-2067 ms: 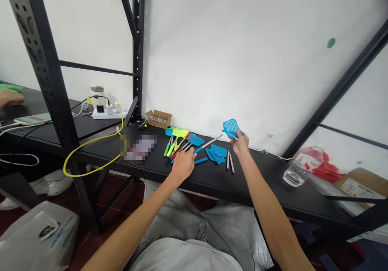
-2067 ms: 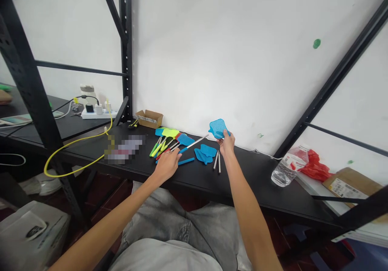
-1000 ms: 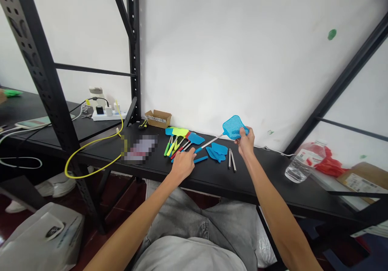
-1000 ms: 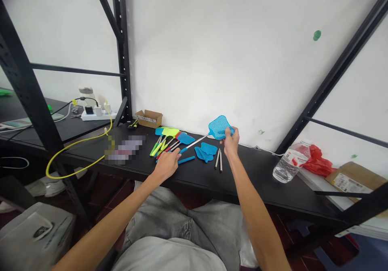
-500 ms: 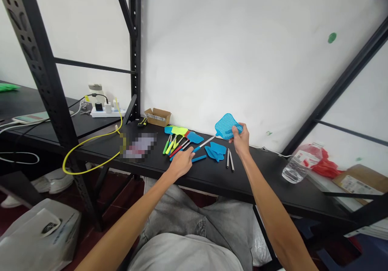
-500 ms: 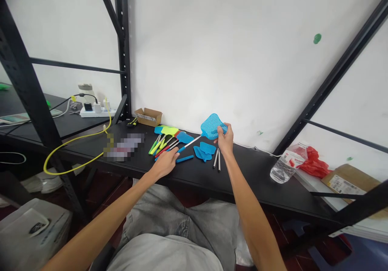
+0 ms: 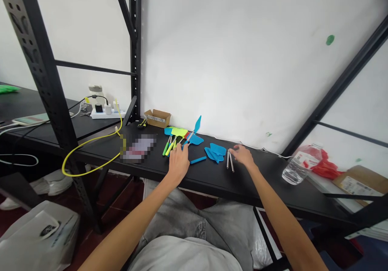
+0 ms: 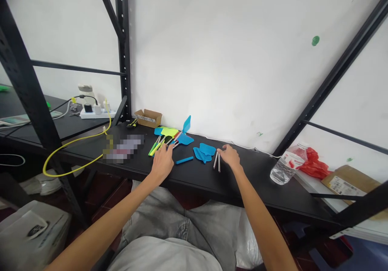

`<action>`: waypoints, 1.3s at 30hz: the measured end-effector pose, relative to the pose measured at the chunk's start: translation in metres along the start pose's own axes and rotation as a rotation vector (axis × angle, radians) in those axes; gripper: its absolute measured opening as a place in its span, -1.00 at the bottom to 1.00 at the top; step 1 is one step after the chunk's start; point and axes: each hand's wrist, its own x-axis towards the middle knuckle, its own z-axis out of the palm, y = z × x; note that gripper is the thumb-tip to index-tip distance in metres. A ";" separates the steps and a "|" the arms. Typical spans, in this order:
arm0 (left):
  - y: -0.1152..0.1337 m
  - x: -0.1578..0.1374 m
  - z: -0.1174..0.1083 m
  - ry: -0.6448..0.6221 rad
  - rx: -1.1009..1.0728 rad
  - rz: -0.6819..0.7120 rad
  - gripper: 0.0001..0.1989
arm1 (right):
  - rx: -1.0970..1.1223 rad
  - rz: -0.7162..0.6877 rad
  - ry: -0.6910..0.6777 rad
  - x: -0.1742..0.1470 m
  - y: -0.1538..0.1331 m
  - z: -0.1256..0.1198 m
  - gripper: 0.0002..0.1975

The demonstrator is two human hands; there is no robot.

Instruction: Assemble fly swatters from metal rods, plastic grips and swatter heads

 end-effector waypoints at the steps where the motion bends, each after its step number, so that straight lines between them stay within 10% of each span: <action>1: 0.001 0.000 0.001 0.002 0.039 -0.012 -0.52 | -0.102 0.017 -0.019 0.000 0.006 0.000 -0.74; 9: 0.003 -0.003 0.005 -0.017 0.108 -0.029 -0.67 | -0.357 0.126 -0.259 -0.001 -0.001 0.014 -0.80; 19: 0.002 0.000 0.009 -0.120 -0.040 0.299 -0.73 | 0.124 0.338 -0.242 0.003 0.002 0.013 -0.75; 28: 0.002 -0.001 0.006 -0.089 -0.073 0.357 -0.76 | 0.833 0.135 -0.213 -0.029 -0.038 0.018 -0.81; 39: -0.001 -0.001 0.010 -0.030 -0.065 0.376 -0.81 | 0.916 0.122 -0.189 -0.038 -0.040 0.039 -0.73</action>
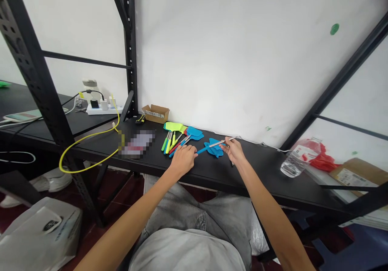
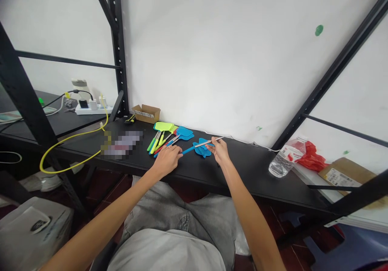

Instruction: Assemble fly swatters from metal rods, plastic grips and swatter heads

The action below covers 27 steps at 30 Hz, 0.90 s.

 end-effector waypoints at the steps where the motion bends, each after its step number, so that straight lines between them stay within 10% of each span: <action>1: 0.000 0.000 0.000 -0.005 0.000 0.002 -0.82 | -0.010 -0.013 0.002 0.000 0.000 0.000 -0.72; 13: 0.001 0.000 0.000 -0.071 -0.019 -0.020 -0.81 | -0.297 -0.270 -0.020 -0.009 -0.007 0.011 -0.55; 27: -0.001 0.001 -0.001 -0.102 -0.042 0.017 -0.85 | -0.321 -0.242 -0.048 -0.014 -0.015 0.012 -0.57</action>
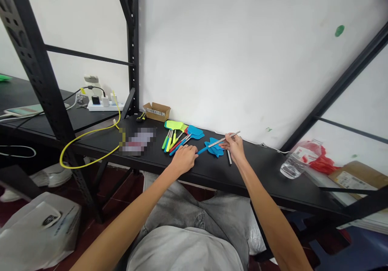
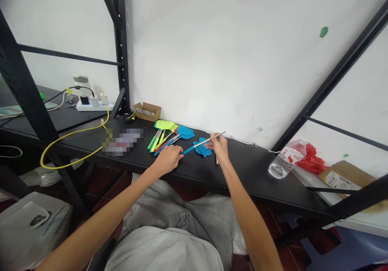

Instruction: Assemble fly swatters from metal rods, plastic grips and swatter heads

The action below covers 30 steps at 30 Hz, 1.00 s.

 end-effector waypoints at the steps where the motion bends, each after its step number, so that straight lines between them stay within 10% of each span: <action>1: 0.000 0.000 0.000 -0.001 -0.008 0.019 -0.85 | 0.002 0.019 -0.022 -0.001 0.001 0.002 -0.56; 12: -0.003 0.000 -0.005 -0.043 -0.115 -0.021 -0.80 | -0.236 0.083 -0.481 -0.001 0.008 0.017 -0.50; 18: -0.004 0.002 -0.011 -0.071 -0.283 -0.139 -0.84 | -0.632 0.106 -0.157 0.063 0.021 -0.031 -0.44; 25: -0.004 0.002 -0.010 -0.072 -0.302 -0.120 -0.86 | -0.810 0.248 -0.353 0.085 0.047 -0.030 0.11; 30: -0.005 0.002 -0.009 -0.056 -0.316 -0.111 -0.86 | -0.822 0.245 -0.298 0.086 0.048 -0.025 -0.18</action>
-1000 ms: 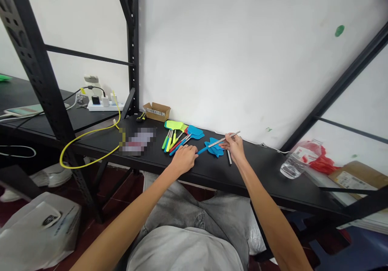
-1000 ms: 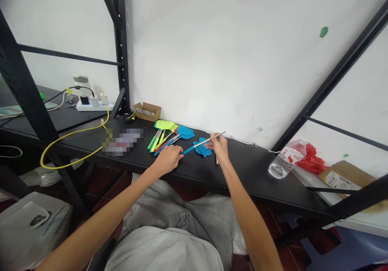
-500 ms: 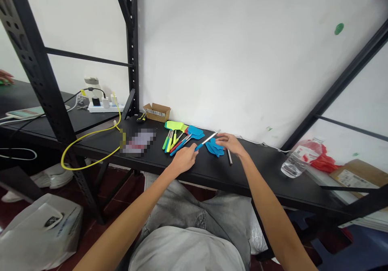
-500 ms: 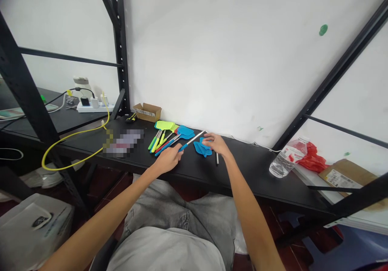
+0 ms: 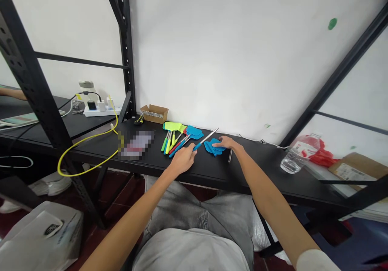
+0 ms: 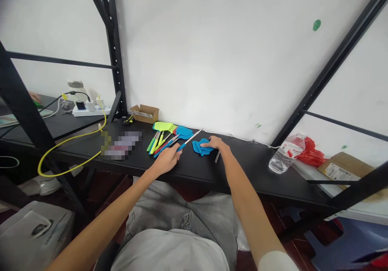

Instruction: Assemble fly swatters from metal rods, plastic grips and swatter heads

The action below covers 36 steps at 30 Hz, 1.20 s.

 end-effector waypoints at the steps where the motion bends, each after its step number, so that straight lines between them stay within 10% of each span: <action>1: 0.000 0.000 0.000 0.001 -0.001 0.000 -0.87 | 0.048 -0.005 0.000 0.000 -0.001 0.000 -0.29; 8: 0.001 0.000 -0.001 0.003 -0.011 -0.001 -0.89 | 0.519 -0.042 0.120 -0.004 -0.006 -0.011 -0.65; 14: 0.000 0.001 0.001 0.006 0.056 -0.013 -0.85 | 0.841 -0.157 0.208 -0.021 -0.013 -0.046 -0.53; 36: -0.002 0.000 0.001 -0.045 0.130 0.012 -0.79 | 0.774 -0.293 0.147 -0.059 -0.043 -0.070 -0.43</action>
